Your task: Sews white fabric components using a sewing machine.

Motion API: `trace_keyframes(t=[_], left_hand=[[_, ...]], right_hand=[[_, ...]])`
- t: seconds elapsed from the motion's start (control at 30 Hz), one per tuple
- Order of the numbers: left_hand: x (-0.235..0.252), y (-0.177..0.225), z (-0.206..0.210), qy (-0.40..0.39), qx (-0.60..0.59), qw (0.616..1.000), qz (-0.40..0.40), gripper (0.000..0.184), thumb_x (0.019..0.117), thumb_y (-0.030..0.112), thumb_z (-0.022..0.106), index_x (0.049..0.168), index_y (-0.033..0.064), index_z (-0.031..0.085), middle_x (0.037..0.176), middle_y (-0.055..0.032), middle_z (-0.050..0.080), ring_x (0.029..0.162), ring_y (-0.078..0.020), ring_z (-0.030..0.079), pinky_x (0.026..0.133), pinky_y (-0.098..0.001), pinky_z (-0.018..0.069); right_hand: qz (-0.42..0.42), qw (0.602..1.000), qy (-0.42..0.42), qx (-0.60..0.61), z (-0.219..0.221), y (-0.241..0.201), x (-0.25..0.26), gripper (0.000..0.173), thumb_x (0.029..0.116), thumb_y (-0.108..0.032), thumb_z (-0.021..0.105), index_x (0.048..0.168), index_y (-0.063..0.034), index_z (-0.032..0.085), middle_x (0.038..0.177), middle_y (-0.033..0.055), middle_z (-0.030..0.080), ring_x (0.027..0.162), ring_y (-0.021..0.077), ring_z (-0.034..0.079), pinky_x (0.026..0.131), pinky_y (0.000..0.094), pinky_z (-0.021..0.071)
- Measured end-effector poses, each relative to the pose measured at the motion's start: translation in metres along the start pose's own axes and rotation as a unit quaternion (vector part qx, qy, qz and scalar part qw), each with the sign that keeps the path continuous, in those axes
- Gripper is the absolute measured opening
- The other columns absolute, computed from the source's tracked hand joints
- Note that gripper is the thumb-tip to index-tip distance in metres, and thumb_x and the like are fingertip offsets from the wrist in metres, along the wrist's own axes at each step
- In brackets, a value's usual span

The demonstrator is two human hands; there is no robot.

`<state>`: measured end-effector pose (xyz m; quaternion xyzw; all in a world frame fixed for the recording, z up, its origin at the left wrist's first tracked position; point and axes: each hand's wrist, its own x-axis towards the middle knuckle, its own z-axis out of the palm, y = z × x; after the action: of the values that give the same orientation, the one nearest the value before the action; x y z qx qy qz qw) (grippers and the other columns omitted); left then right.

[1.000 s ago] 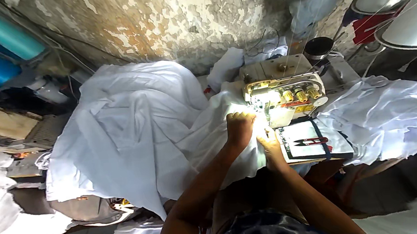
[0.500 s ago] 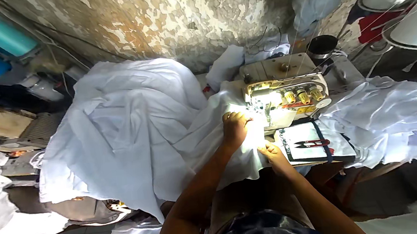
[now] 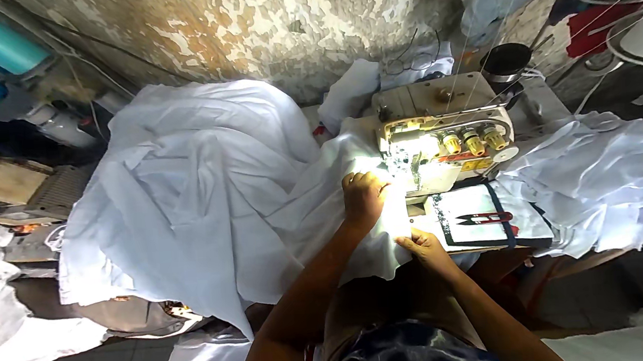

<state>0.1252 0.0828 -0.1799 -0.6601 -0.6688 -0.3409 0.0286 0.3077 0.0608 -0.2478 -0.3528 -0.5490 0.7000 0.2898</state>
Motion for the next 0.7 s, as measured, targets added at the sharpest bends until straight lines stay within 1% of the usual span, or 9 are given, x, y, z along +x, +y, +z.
trace_keyframes(t=[0.2,0.37,0.5,0.6,0.7], left_hand=[[0.0026,0.0008,0.0007,0.0,0.001,1.0,-0.02,0.008,0.0887,0.006,0.07,0.086,0.0041,0.077,0.08,-0.0131,0.07,0.08,-0.0312,0.068,0.091,-0.0541,0.0455],[0.0046,0.0025,-0.0016,-0.025,-0.002,0.999,-0.039,0.009,0.0902,0.006,0.069,0.088,0.0026,0.077,0.083,-0.0146,0.071,0.083,-0.0331,0.069,0.092,-0.0559,0.0459],[0.0059,0.0046,-0.0021,-0.03,-0.002,0.998,-0.05,0.009,0.0897,0.005,0.069,0.089,0.003,0.078,0.085,-0.0148,0.072,0.085,-0.0338,0.069,0.093,-0.0561,0.0455],[0.0072,0.005,-0.0029,-0.036,-0.004,0.998,-0.056,0.009,0.089,0.003,0.069,0.089,0.0027,0.077,0.085,-0.0148,0.072,0.086,-0.0336,0.069,0.093,-0.056,0.0452],[0.0075,0.0035,-0.0019,-0.03,-0.008,0.998,-0.053,0.009,0.0892,0.001,0.068,0.092,0.0038,0.076,0.089,-0.0141,0.074,0.087,-0.0326,0.07,0.093,-0.0559,0.0459]], right_hand=[[0.002,1.0,0.014,0.016,0.0021,0.0015,0.001,0.009,0.098,-0.002,0.061,0.093,-0.0024,0.069,0.077,-0.0049,0.071,0.071,-0.0015,0.067,0.071,0.0177,0.0562],[-0.011,1.0,0.023,0.001,0.0029,0.002,0.0012,0.01,0.0976,-0.003,0.061,0.092,-0.0023,0.069,0.077,-0.0057,0.07,0.071,-0.0029,0.066,0.071,0.0172,0.0555],[-0.015,0.999,0.03,-0.006,0.0025,0.003,0.002,0.012,0.097,-0.003,0.062,0.087,-0.0042,0.07,0.074,-0.0073,0.069,0.068,-0.0042,0.064,0.068,0.0155,0.0537],[-0.008,0.999,0.031,-0.006,0.0033,0.0027,0.0021,0.011,0.0974,-0.003,0.062,0.089,-0.0035,0.07,0.075,-0.0064,0.069,0.069,-0.0039,0.064,0.069,0.0158,0.0541],[0.001,1.0,0.031,-0.004,0.0036,0.0015,0.0029,0.011,0.0978,-0.003,0.062,0.09,-0.003,0.07,0.075,-0.0055,0.07,0.069,-0.0026,0.065,0.069,0.0167,0.0548]])
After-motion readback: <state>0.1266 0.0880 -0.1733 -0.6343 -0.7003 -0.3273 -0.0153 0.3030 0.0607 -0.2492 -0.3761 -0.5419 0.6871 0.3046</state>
